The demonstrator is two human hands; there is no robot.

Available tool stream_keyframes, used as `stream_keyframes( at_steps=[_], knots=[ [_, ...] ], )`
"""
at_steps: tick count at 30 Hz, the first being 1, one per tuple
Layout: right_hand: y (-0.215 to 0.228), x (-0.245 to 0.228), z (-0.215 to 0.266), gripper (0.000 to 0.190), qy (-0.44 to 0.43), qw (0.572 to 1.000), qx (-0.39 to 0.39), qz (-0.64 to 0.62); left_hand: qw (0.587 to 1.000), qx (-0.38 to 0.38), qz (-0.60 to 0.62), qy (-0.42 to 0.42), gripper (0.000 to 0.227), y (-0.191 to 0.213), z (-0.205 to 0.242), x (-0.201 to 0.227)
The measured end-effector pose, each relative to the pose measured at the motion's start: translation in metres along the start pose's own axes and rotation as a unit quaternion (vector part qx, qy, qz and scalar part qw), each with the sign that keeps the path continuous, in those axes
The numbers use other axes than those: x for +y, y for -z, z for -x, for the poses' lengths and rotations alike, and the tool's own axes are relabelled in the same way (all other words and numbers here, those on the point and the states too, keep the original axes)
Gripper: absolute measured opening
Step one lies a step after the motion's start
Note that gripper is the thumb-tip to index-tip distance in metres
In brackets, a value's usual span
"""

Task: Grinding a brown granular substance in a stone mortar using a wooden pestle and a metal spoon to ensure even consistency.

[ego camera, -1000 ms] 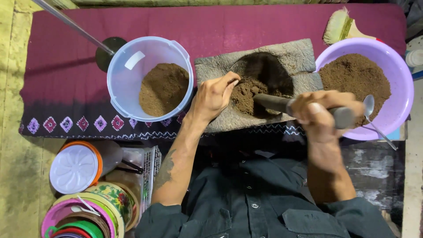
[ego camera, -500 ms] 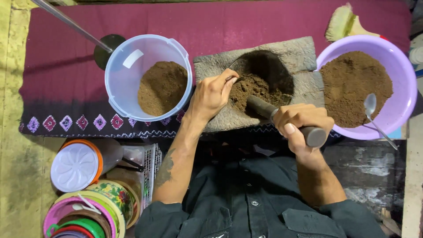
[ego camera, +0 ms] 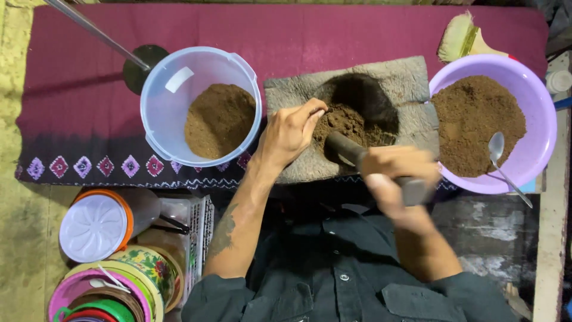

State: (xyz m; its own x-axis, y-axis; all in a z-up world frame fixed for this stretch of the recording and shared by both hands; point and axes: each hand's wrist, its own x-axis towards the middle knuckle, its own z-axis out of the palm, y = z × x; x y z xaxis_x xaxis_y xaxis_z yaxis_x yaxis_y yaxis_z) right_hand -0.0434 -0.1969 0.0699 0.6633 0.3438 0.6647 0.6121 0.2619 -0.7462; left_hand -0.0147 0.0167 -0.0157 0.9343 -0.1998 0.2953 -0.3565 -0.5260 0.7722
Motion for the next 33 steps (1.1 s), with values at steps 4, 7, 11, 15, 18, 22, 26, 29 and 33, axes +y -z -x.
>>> stream_keyframes(
  at_steps=[4,7,11,15,18,22,26,29,33],
  knots=[
    [-0.008,0.005,0.002,0.034,0.055,0.998,-0.003,-0.009,1.000,0.015,-0.015,-0.014,0.016,-0.001,0.000,-0.001],
    [0.000,-0.012,-0.004,0.039,0.047,0.999,-0.020,0.004,1.000,0.016,-0.007,-0.015,0.018,-0.006,-0.001,-0.004],
    [0.008,-0.050,-0.018,0.023,-0.106,0.994,0.012,0.009,0.998,0.059,-0.030,-0.023,0.023,-0.012,-0.001,-0.007],
    [0.006,-0.051,-0.020,0.022,-0.043,0.999,-0.012,0.019,0.997,0.056,-0.028,-0.033,0.022,-0.012,-0.004,-0.007],
    [-0.019,-0.025,-0.023,0.030,-0.077,0.996,-0.036,0.006,0.998,0.055,-0.029,-0.014,0.022,-0.003,-0.003,0.007],
    [-0.012,-0.004,-0.008,0.025,-0.026,0.999,-0.024,0.013,0.998,0.055,-0.034,-0.022,0.025,-0.009,-0.002,-0.001],
    [0.016,-0.016,0.010,0.025,-0.056,0.997,0.047,-0.006,0.998,0.056,-0.005,-0.036,0.024,-0.010,-0.003,-0.009],
    [0.037,-0.029,0.015,0.019,-0.043,0.995,0.085,0.013,0.996,0.080,-0.013,-0.032,0.023,-0.008,-0.006,-0.009],
    [0.049,-0.050,0.009,0.018,0.009,0.996,0.077,0.033,0.992,0.103,-0.040,-0.056,0.022,-0.016,-0.028,-0.009]
  ],
)
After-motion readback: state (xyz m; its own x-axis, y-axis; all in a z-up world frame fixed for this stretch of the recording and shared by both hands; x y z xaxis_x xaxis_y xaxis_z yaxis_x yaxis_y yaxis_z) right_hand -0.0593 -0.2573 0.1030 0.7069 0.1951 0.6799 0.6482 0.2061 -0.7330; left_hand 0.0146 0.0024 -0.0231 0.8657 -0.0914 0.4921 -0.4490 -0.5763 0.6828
